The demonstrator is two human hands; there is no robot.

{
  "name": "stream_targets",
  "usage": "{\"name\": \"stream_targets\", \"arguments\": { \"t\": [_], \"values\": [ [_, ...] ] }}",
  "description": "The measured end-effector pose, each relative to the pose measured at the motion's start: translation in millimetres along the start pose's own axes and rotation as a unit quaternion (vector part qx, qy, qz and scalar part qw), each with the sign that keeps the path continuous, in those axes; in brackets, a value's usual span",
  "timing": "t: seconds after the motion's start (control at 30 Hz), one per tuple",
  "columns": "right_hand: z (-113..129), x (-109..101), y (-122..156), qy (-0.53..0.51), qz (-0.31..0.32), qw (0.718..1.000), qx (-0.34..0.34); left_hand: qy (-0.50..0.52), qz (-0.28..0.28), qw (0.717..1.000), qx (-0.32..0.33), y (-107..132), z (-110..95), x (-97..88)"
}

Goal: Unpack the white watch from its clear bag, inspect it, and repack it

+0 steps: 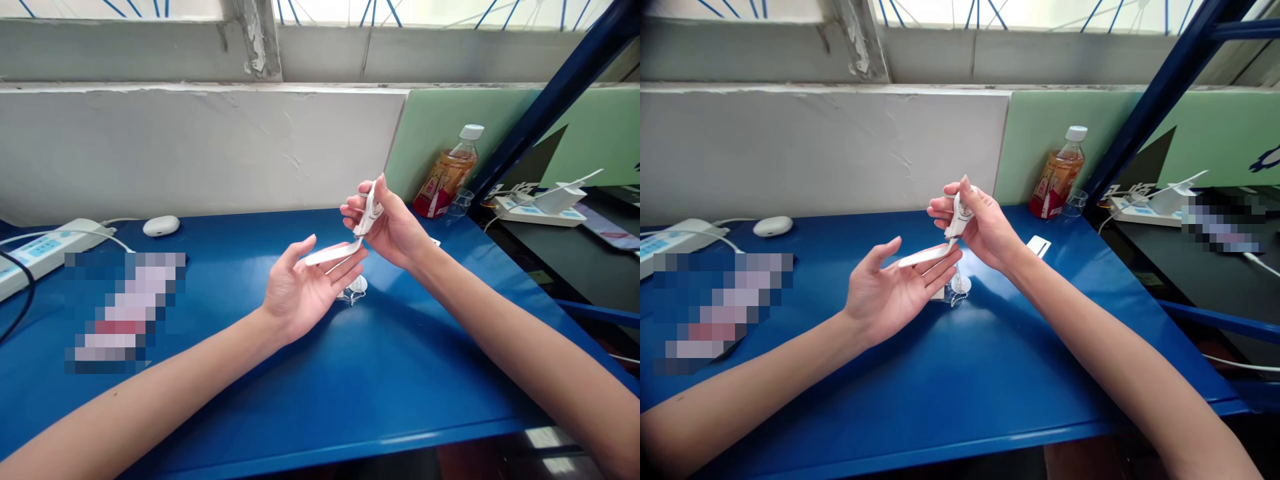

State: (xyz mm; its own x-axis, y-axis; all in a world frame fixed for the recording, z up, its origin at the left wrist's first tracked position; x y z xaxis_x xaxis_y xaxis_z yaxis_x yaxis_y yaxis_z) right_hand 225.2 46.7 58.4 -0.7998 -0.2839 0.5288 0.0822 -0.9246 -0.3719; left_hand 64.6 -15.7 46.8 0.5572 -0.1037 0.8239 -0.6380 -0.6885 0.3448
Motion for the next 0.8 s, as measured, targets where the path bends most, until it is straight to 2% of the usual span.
{"name": "stream_targets", "arguments": {
  "t": [0.13,0.23,0.33,0.53,0.63,0.8],
  "values": [
    [-1.8,-3.3,0.1,0.032,0.022,0.999,-0.027,-0.009,0.023,1.000,0.005,-0.5,-0.3,-1.3],
    [-2.9,-4.0,1.4,0.071,0.059,0.995,-0.034,-0.060,0.003,0.998,0.024,-2.9,2.1,-3.9],
    [-3.3,-1.4,4.6,0.157,0.104,0.981,-0.050,-0.123,-0.023,0.992,0.031,-5.4,5.7,-6.0],
    [-4.6,2.9,10.8,0.230,0.146,0.962,-0.014,-0.255,-0.018,0.967,-0.010,-5.4,11.8,-4.7],
    [-5.4,3.8,11.1,0.200,0.173,0.964,0.021,-0.275,-0.007,0.961,-0.016,-5.0,12.8,-4.1],
    [-3.4,6.6,9.1,0.038,0.196,0.971,0.133,-0.290,0.007,0.956,-0.038,-5.6,15.6,-6.6]
  ]
}}
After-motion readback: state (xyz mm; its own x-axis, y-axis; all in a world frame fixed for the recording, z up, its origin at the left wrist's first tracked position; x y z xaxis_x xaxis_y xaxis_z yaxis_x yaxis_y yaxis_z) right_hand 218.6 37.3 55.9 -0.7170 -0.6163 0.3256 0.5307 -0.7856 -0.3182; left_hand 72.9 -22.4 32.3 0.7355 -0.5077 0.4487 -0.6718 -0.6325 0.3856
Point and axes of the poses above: each hand's wrist, its own y-axis away from the middle knuckle, its own x-axis out of the palm, z = x × y, the point moved 1 cm from there along -y, towards the middle knuckle, and after that the axes turned 14 degrees about -x, right-handed, at the moved point
